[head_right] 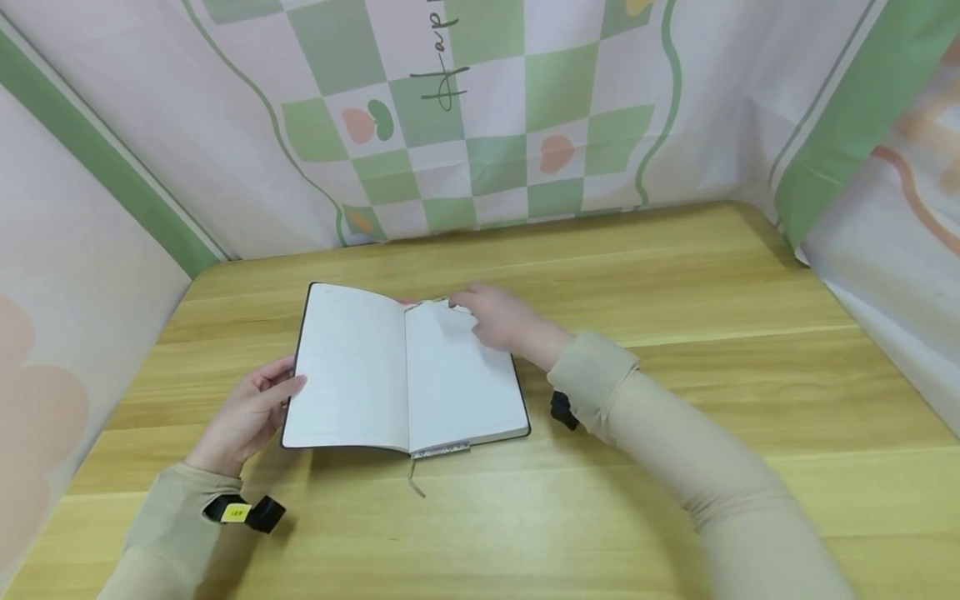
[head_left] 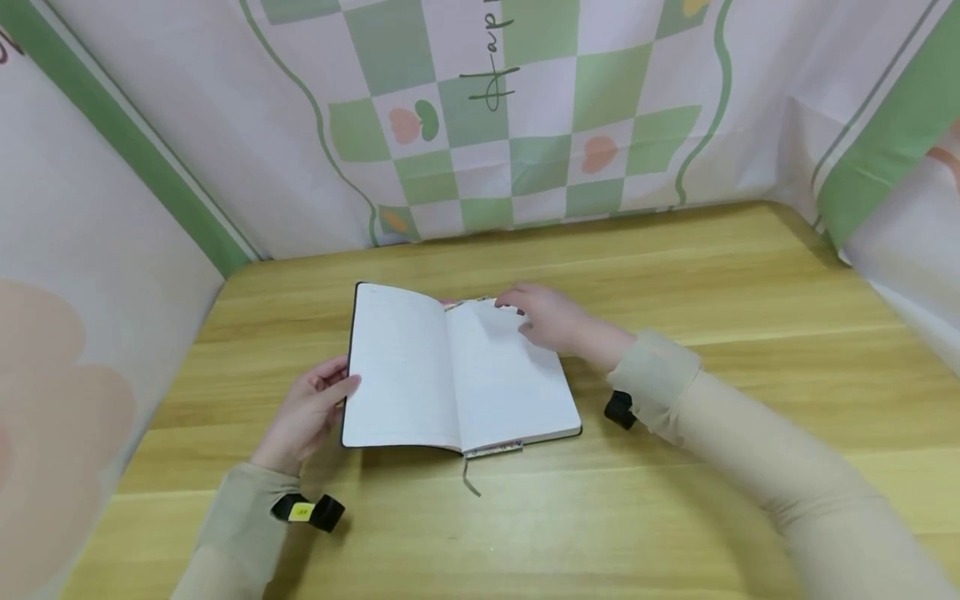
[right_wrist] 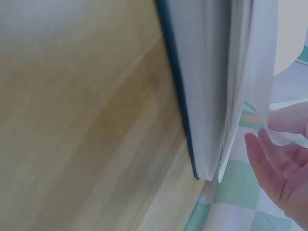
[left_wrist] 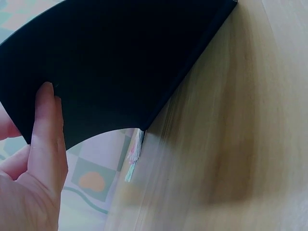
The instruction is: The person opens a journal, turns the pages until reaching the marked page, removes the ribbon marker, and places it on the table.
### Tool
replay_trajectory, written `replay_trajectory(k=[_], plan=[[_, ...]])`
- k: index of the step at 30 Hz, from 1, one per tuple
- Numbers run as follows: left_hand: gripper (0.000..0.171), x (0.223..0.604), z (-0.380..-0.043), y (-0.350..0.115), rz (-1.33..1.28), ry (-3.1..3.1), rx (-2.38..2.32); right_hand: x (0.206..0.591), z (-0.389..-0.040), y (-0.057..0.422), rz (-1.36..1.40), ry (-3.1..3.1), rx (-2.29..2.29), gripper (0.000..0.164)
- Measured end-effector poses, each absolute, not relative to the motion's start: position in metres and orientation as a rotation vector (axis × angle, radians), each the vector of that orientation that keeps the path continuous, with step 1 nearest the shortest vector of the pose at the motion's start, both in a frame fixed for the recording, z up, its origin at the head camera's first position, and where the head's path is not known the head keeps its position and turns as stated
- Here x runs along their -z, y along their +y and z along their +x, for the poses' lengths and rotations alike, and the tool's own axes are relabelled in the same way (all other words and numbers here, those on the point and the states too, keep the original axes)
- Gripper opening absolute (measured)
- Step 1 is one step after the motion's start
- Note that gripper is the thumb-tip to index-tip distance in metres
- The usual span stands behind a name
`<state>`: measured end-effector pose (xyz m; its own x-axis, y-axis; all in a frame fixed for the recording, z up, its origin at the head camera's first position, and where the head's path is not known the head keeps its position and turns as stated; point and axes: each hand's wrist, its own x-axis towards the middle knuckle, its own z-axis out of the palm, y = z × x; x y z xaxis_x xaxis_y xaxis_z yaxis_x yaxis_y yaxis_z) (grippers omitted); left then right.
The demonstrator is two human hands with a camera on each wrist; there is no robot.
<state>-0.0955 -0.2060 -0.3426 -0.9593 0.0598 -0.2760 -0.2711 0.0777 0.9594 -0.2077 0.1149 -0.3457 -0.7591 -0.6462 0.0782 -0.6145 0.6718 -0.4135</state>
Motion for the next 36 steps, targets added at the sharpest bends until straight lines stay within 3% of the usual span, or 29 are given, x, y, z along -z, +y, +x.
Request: replay_trajectory(k=[6,21,29,36], plan=[[0.038,0.342,-0.095,-0.205,-0.209,2.105,-1.981,0.345,-0.197,0.121,-1.032,2.751,0.822,0.041],[0.043,0.345,-0.095,-0.209,-0.185,2.091,-1.988,0.333,-0.165,0.101,-0.433,2.072,1.634,0.054],[0.044,0.345,-0.095,-0.209,-0.182,2.095,-1.976,0.33,-0.151,0.083,-0.59,1.82,1.731,0.055],[0.041,0.346,-0.096,-0.209,-0.179,2.09,-1.984,0.336,-0.141,0.065,-0.741,1.933,1.493,0.053]])
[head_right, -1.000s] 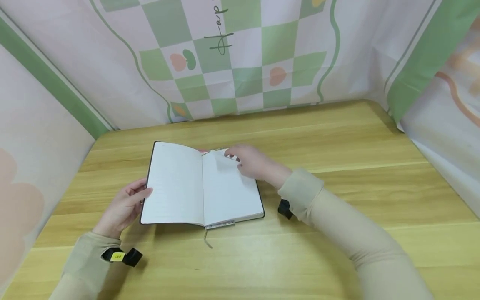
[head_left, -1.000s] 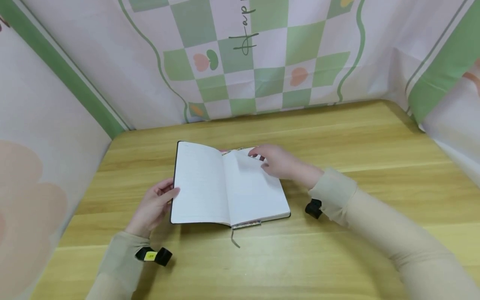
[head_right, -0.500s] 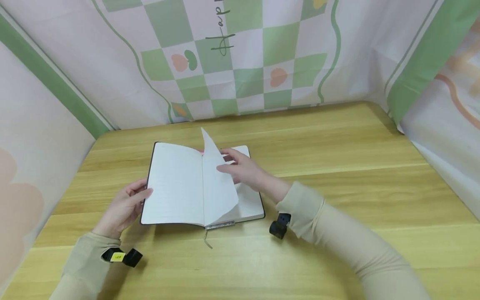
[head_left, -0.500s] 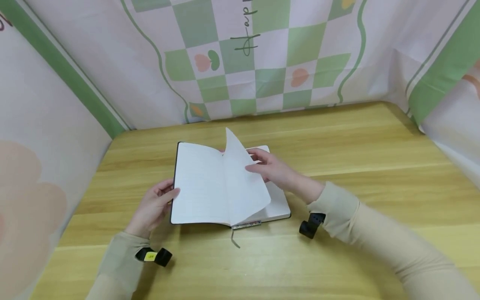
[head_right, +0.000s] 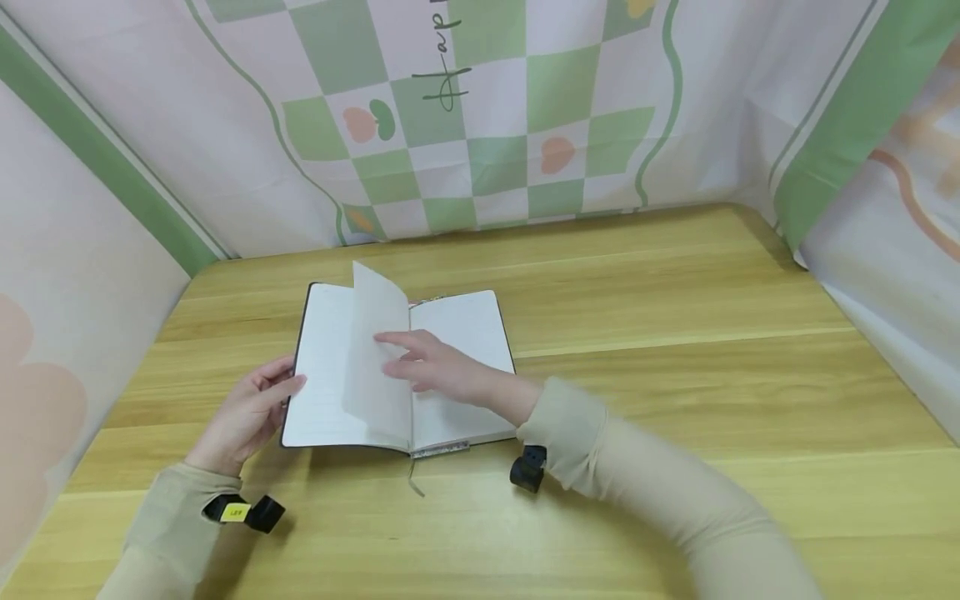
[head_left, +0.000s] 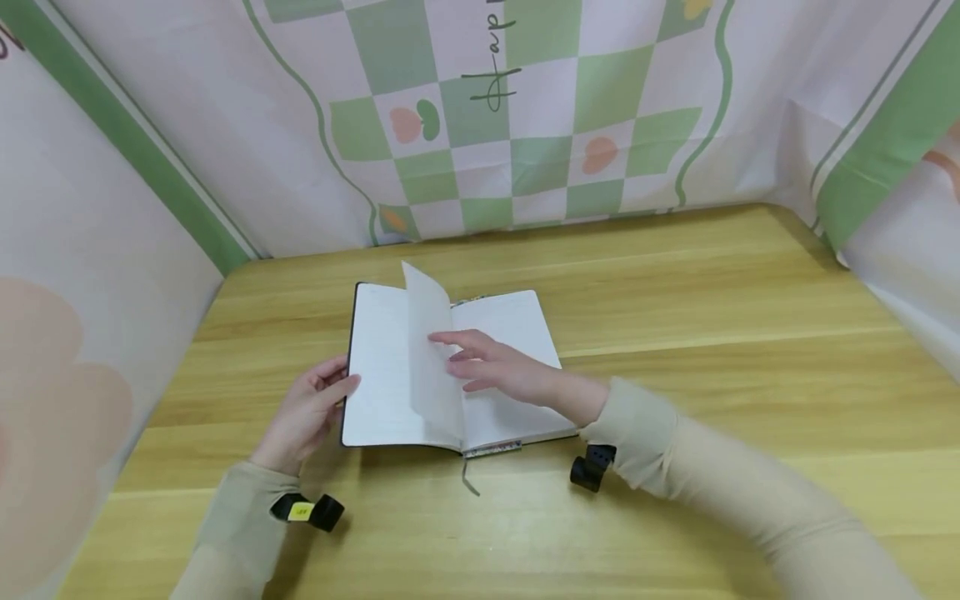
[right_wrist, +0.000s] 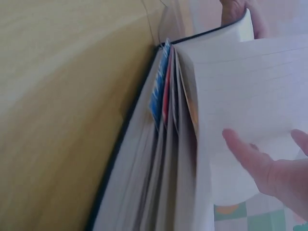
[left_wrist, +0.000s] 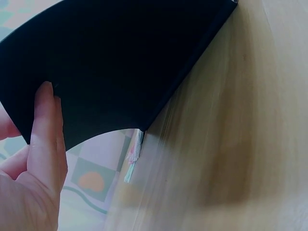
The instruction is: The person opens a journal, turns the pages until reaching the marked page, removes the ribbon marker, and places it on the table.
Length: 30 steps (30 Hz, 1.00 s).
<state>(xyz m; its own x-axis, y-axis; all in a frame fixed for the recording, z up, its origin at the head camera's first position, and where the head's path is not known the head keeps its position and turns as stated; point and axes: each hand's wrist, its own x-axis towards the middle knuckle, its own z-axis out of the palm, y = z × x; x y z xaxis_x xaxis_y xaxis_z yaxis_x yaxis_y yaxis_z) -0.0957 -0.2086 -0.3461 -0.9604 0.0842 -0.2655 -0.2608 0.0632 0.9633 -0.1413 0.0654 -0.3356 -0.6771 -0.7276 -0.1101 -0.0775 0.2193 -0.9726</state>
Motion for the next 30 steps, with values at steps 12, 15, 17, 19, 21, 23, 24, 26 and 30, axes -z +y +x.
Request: replay_trajectory(k=[12,15,17,19,21,23,24,26,30], plan=[[0.035,0.348,-0.095,-0.209,-0.184,2.076,-2.012,0.34,-0.13,0.048,-0.896,2.296,1.029,0.061],[0.031,0.348,-0.095,-0.209,-0.178,2.053,-2.029,0.341,-0.128,0.045,-0.897,2.317,0.942,0.063],[0.029,0.348,-0.095,-0.209,-0.164,2.035,-2.041,0.342,-0.128,0.043,-0.909,2.319,0.882,0.065],[0.027,0.347,-0.095,-0.209,-0.146,2.018,-2.053,0.342,-0.128,0.041,-0.929,2.33,0.816,0.066],[0.025,0.346,-0.095,-0.21,-0.135,2.007,-2.062,0.343,-0.128,0.04,-0.948,2.34,0.763,0.066],[0.022,0.345,-0.095,-0.21,-0.123,1.994,-2.075,0.343,-0.128,0.039,-0.951,2.343,0.723,0.068],[0.019,0.345,-0.095,-0.21,-0.122,1.985,-2.083,0.343,-0.128,0.038,-0.95,2.342,0.708,0.069],[0.016,0.344,-0.095,-0.211,-0.133,1.975,-2.091,0.344,-0.127,0.038,-0.957,2.342,0.682,0.07],[0.023,0.346,-0.096,-0.211,-0.159,1.999,-2.058,0.343,-0.128,0.039,-0.978,2.341,0.644,0.071]])
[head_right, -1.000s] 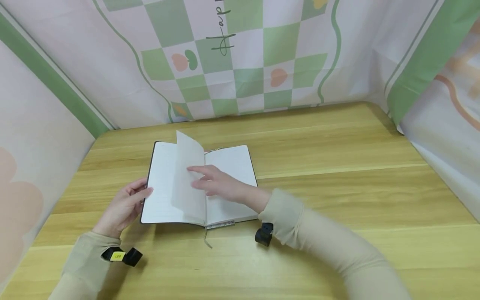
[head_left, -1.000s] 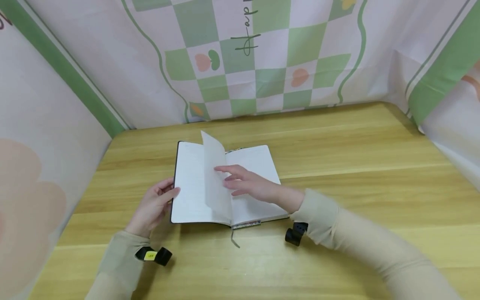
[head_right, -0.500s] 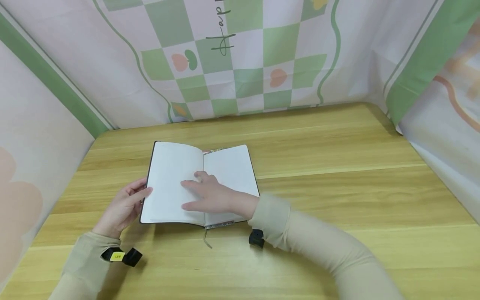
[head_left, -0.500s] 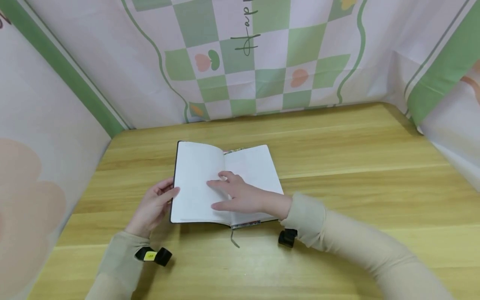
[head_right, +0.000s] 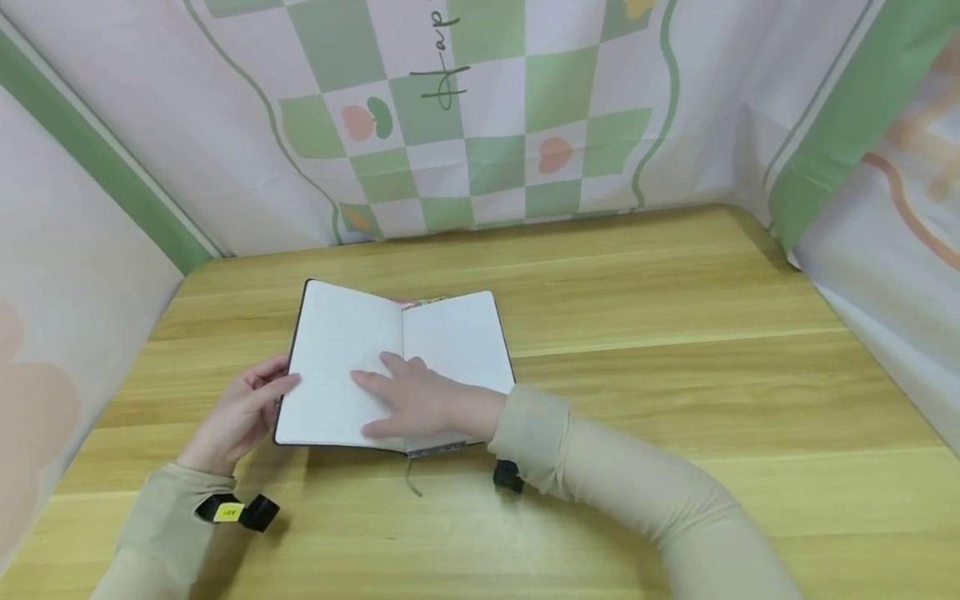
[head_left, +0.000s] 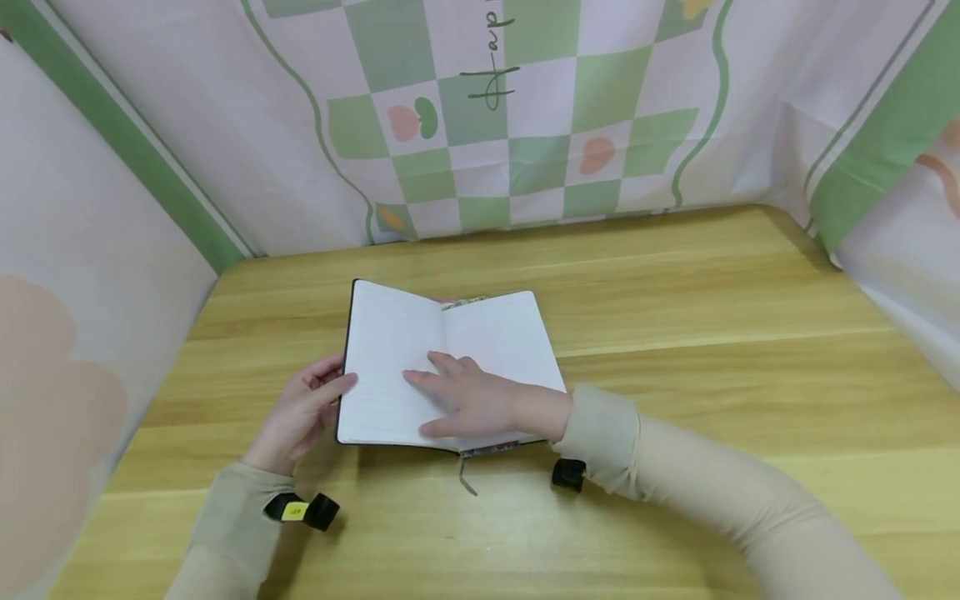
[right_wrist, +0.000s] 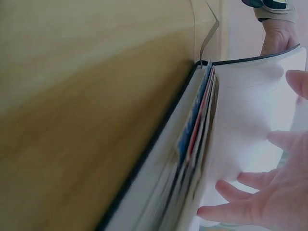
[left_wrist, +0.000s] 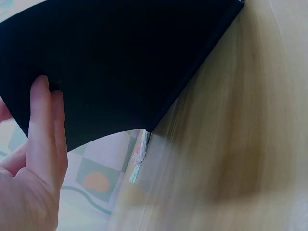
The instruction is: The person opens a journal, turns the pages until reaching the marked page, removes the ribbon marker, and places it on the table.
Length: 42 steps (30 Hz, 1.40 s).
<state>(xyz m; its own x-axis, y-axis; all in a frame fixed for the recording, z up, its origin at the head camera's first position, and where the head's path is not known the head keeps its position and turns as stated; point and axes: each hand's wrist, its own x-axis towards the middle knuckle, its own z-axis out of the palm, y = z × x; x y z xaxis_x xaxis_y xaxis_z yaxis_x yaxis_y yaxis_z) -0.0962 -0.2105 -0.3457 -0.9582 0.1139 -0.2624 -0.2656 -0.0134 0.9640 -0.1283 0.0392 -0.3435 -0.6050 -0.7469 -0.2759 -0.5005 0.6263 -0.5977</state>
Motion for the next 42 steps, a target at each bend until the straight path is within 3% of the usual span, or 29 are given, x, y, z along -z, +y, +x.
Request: replay_trajectory(k=[5,23,32,42], plan=[[0.039,0.347,-0.097,-0.211,-0.165,2.04,-2.013,0.337,-0.14,0.047,-0.991,2.368,0.668,0.071],[0.048,0.347,-0.098,-0.21,-0.166,2.049,-2.011,0.337,-0.23,0.097,-0.797,2.663,0.629,0.079],[0.046,0.348,-0.098,-0.21,-0.14,2.033,-2.04,0.344,-0.246,0.105,-0.694,2.636,0.544,0.082],[0.048,0.345,-0.096,-0.208,-0.135,2.033,-2.047,0.349,-0.248,0.11,-0.747,2.692,0.571,0.065]])
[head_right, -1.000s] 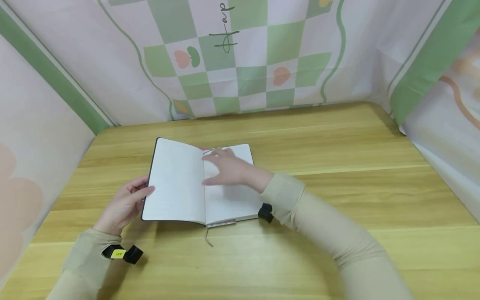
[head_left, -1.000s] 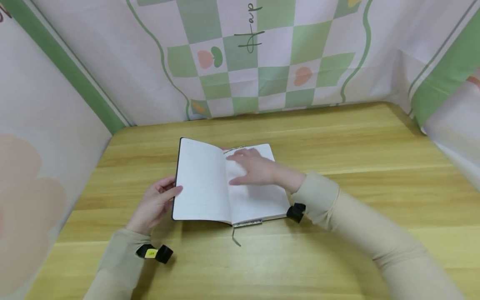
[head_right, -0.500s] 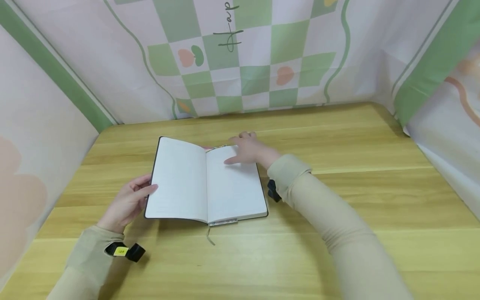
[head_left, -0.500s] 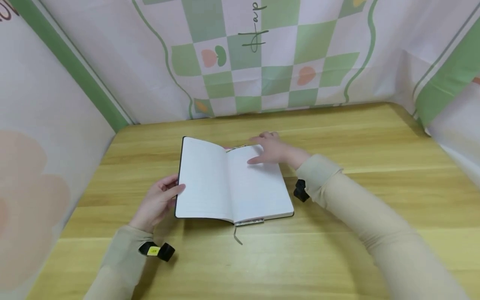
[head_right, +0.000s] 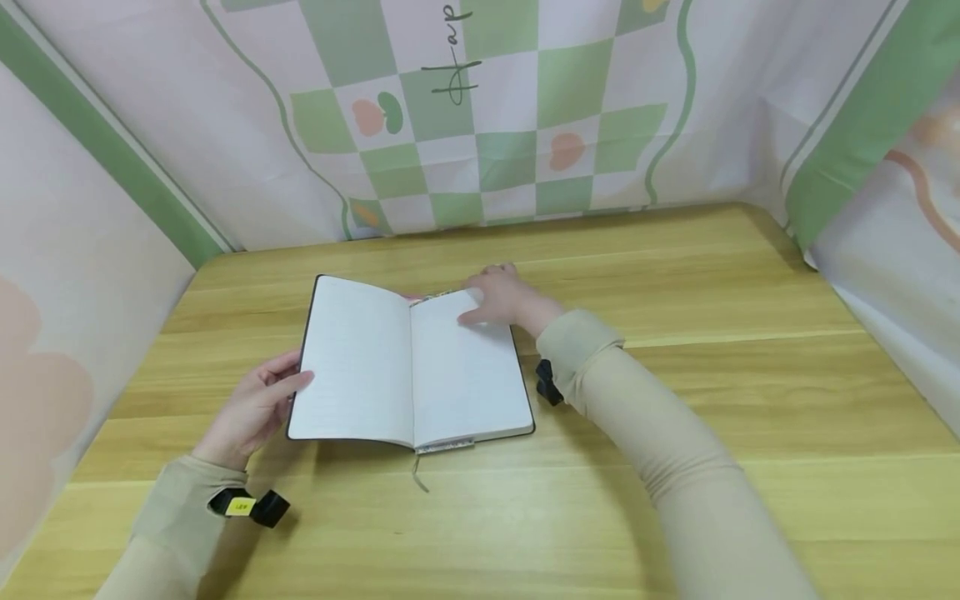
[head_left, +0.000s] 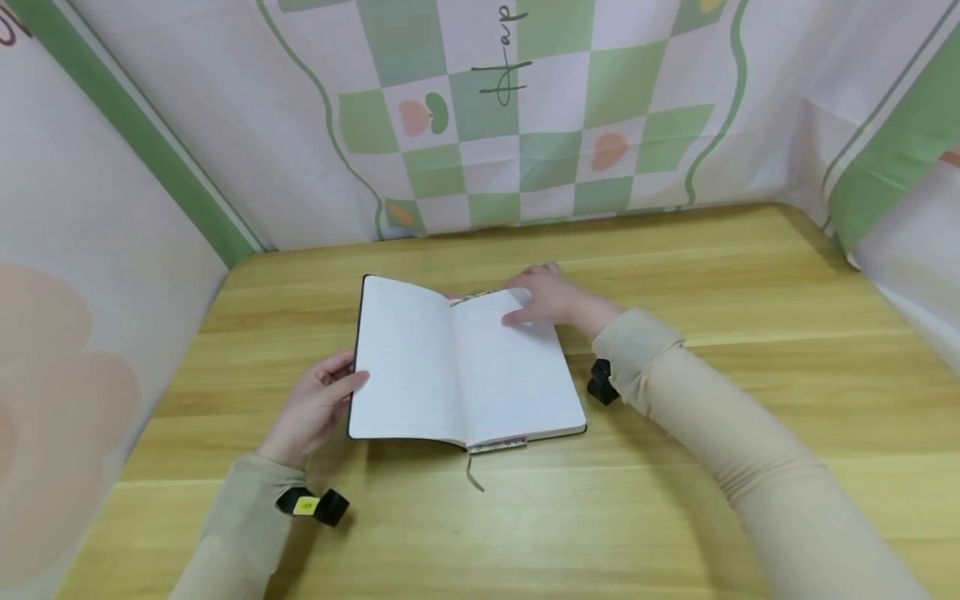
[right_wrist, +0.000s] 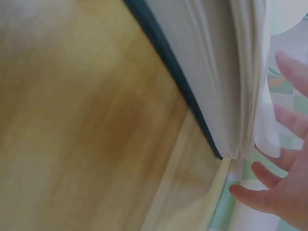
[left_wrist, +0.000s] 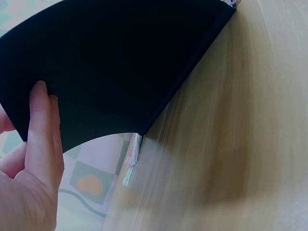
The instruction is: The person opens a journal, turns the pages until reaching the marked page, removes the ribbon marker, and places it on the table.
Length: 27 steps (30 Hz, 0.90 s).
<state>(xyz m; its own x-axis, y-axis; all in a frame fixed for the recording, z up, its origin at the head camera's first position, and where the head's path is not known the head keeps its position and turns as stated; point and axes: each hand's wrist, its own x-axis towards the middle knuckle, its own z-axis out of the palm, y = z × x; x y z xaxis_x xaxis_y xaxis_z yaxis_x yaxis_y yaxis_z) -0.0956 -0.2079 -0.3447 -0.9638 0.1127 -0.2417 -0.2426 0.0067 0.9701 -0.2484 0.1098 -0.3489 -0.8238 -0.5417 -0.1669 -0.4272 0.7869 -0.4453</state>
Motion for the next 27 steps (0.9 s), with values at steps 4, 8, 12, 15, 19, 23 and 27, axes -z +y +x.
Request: replay_trajectory(k=[4,8,12,15,19,23,27], plan=[[0.048,0.345,-0.095,-0.208,-0.147,2.032,-2.048,0.35,-0.246,0.11,-0.797,2.751,0.611,0.052],[0.048,0.345,-0.096,-0.207,-0.157,2.032,-2.047,0.35,-0.243,0.111,-0.848,2.807,0.66,0.044],[0.049,0.345,-0.096,-0.207,-0.162,2.03,-2.049,0.349,-0.239,0.113,-0.814,2.804,0.769,0.043],[0.049,0.345,-0.096,-0.207,-0.154,2.029,-2.047,0.347,-0.233,0.116,-0.807,2.752,0.907,0.036],[0.048,0.346,-0.096,-0.206,-0.151,2.026,-2.053,0.345,-0.226,0.119,-0.808,2.66,1.06,0.036],[0.048,0.346,-0.096,-0.205,-0.165,2.025,-2.061,0.343,-0.219,0.121,-0.752,2.554,1.186,0.044],[0.049,0.344,-0.095,-0.205,-0.161,2.023,-2.054,0.342,-0.211,0.122,-0.7,2.423,1.337,0.048]])
